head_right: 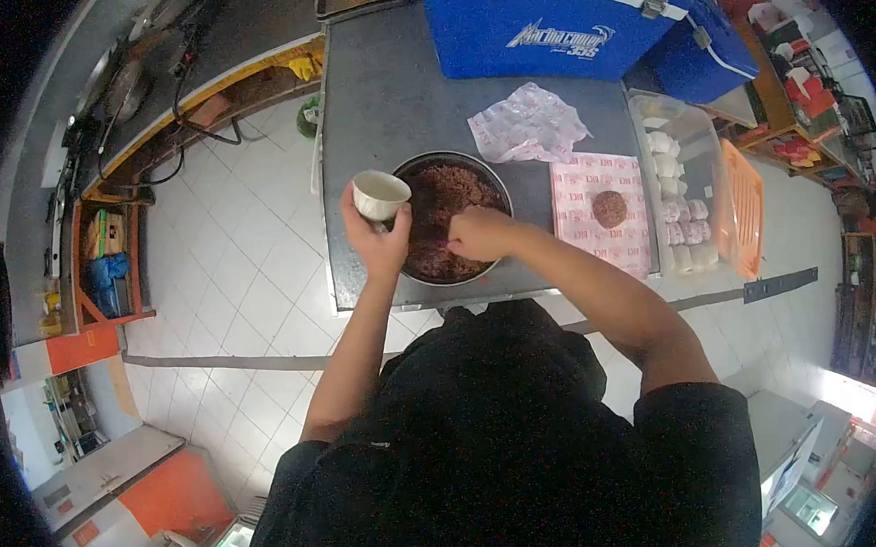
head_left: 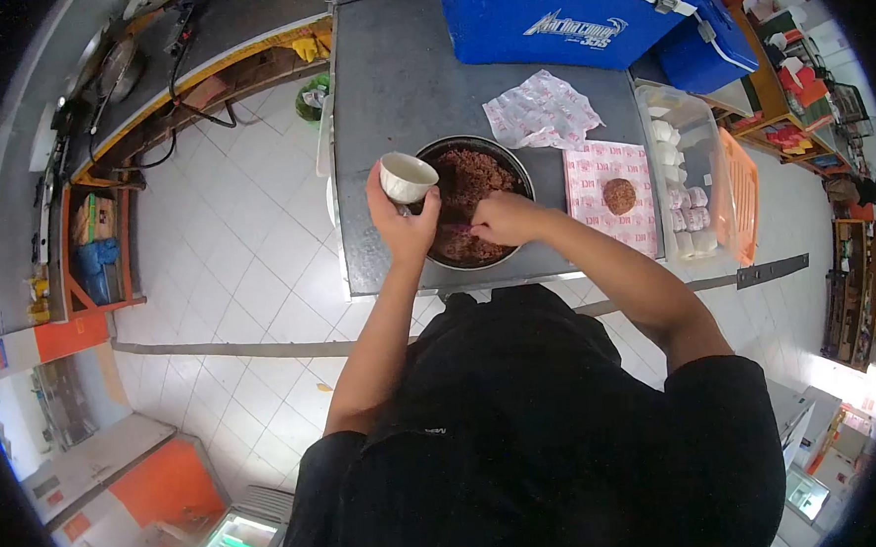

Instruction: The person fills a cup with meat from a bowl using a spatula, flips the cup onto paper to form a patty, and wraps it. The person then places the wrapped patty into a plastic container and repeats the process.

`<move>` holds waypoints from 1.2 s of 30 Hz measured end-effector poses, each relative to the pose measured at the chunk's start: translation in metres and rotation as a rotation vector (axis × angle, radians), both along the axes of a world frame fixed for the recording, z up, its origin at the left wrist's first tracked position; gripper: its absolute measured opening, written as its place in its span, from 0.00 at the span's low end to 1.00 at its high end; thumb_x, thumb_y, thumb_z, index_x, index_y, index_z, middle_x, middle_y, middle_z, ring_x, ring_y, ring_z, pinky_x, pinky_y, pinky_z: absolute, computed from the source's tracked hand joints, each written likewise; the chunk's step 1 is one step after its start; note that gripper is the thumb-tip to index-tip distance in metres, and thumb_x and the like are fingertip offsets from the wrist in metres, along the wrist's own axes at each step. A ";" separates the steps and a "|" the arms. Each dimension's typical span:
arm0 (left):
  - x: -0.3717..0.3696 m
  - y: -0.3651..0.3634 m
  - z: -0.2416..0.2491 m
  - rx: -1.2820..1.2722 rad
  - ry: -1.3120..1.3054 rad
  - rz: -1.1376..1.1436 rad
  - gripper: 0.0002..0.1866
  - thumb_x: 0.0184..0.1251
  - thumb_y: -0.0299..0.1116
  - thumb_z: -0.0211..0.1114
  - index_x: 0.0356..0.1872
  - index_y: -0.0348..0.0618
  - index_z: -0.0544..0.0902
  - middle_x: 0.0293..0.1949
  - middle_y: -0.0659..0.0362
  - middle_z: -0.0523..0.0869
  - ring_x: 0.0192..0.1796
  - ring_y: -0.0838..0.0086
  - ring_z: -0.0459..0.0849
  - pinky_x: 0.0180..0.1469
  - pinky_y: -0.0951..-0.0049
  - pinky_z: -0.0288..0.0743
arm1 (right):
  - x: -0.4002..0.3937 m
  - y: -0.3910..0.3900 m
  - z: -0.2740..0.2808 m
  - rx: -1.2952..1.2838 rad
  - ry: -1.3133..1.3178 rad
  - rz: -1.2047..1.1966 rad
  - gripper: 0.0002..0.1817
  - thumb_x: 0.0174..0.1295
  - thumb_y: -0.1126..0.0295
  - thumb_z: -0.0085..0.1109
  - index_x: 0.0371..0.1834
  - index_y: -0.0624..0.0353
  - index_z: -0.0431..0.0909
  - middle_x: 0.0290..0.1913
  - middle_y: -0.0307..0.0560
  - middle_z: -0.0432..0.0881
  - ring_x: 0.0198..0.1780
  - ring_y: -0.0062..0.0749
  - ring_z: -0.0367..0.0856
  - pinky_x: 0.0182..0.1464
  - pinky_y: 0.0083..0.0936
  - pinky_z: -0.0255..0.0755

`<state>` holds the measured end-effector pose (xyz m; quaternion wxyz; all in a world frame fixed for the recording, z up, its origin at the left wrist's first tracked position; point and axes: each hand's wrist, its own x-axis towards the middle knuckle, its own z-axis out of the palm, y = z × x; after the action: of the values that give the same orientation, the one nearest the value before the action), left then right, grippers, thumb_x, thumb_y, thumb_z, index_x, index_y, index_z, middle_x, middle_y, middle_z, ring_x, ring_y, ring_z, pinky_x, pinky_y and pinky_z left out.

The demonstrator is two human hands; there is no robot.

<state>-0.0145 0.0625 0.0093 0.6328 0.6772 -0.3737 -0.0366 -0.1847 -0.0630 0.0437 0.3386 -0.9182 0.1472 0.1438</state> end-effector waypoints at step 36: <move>0.007 0.012 0.026 -0.060 0.651 -0.396 0.22 0.79 0.33 0.45 0.69 0.42 0.71 0.61 0.52 0.79 0.65 0.65 0.80 0.70 0.60 0.74 | -0.030 0.012 0.065 -0.497 0.002 -0.449 0.12 0.67 0.66 0.58 0.32 0.57 0.90 0.35 0.57 0.91 0.39 0.54 0.92 0.41 0.51 0.86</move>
<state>-0.0072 0.0745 0.0356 0.7185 0.5260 -0.2778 -0.3604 -0.2151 -0.0506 0.1085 0.1276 -0.9172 0.3766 0.0262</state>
